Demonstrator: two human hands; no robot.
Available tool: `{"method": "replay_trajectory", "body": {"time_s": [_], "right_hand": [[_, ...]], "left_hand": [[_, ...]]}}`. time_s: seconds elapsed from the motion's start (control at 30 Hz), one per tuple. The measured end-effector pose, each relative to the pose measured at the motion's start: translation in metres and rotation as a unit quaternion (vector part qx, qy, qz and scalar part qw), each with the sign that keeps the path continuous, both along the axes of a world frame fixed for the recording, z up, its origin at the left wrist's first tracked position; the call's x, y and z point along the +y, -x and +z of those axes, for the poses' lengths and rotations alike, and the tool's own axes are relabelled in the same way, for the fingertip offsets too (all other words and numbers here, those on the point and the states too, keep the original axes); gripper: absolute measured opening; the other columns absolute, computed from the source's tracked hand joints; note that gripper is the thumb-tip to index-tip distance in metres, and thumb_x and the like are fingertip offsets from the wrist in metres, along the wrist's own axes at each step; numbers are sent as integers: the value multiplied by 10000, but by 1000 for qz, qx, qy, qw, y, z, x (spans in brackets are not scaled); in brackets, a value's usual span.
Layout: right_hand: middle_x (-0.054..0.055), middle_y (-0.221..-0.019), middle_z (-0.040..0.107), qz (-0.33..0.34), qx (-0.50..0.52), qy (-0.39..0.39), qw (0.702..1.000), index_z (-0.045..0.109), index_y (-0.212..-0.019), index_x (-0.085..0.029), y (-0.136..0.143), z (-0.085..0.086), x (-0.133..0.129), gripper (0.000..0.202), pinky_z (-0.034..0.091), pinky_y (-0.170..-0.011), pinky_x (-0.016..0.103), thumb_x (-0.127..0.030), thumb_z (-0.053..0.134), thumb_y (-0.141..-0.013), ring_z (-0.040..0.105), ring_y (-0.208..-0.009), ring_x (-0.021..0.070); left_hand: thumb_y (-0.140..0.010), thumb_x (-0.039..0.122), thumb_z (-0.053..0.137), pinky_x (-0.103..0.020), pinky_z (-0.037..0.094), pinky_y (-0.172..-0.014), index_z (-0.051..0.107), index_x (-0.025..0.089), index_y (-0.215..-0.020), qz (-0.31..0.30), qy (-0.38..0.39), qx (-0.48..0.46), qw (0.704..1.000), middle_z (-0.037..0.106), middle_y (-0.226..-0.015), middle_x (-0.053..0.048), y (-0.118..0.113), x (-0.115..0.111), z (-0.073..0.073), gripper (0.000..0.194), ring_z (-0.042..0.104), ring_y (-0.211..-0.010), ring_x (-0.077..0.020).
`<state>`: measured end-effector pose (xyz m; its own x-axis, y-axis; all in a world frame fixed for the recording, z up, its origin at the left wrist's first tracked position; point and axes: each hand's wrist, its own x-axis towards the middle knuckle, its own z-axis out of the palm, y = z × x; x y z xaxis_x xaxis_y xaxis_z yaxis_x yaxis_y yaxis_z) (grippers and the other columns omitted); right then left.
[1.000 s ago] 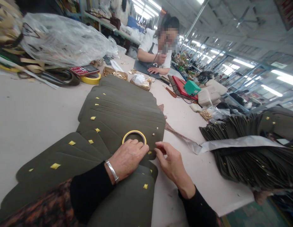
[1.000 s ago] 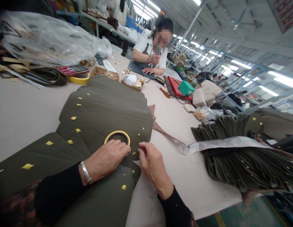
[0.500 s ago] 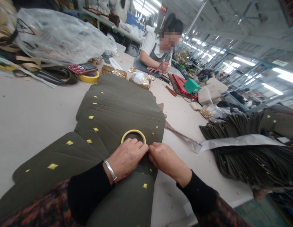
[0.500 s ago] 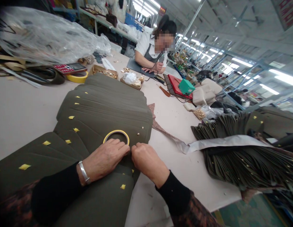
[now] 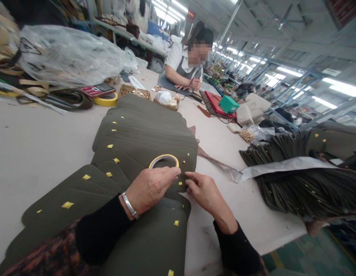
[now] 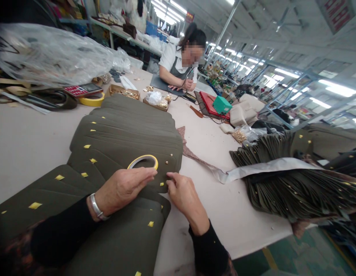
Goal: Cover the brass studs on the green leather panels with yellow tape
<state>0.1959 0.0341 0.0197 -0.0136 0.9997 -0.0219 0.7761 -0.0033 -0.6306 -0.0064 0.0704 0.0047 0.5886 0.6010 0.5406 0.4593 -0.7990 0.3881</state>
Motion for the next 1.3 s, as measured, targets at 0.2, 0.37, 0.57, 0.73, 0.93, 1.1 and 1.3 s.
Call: {"method": "replay_trajectory", "body": {"time_s": [0.2,0.37,0.57,0.73,0.93,1.1,1.3], "right_hand": [[51,-884,725,56,104,-178,977,687,-1019,-183,1,13,-16,176,529,-652,265,-189,568,-889,663,-733,157],[82,-945,695,167,35,-273,947,630,-1030,-171,13,15,-13,184,520,-753,302,-98,535,-891,632,-855,180],[40,-755,637,190,-23,-305,933,602,-890,-175,15,10,-5,151,477,-651,288,-76,488,-884,584,-699,167],[29,-714,610,161,-50,-327,930,576,-832,-183,19,3,-6,152,459,-613,269,-78,475,-873,573,-656,157],[-6,-673,601,59,7,-319,946,606,-810,-193,14,9,-7,162,452,-581,243,-71,504,-842,555,-591,123],[44,-862,667,96,56,-274,955,628,-1018,-184,7,12,-3,188,505,-682,266,-98,527,-886,608,-735,146],[79,-932,678,178,5,-289,941,613,-1024,-174,17,5,0,176,519,-776,318,-88,522,-900,617,-870,189]], "left_hand": [[-991,285,404,-261,562,-785,312,189,-1423,7,10,1,1000,675,-1188,-73,-1,-3,0,452,699,-930,-161],[-992,288,397,-272,568,-750,320,179,-1397,2,19,13,1000,686,-1156,-79,-4,-6,-2,427,708,-906,-178],[-987,241,400,-289,553,-762,377,173,-1325,-26,24,10,999,699,-1051,-57,-4,-6,0,346,694,-899,-178],[-985,181,355,-274,537,-729,527,186,-1074,-28,35,37,998,680,-919,-33,-2,-8,9,194,677,-834,-161],[-995,243,366,-266,524,-630,551,204,-981,49,11,52,997,678,-830,-9,3,0,5,190,678,-729,-161],[-993,297,392,-259,538,-654,450,190,-1206,61,7,27,998,707,-1045,-47,3,1,1,245,707,-806,-165],[-1000,286,378,-248,535,-651,412,176,-1239,38,-7,31,999,713,-1000,-50,0,-2,0,265,707,-802,-164]]}}
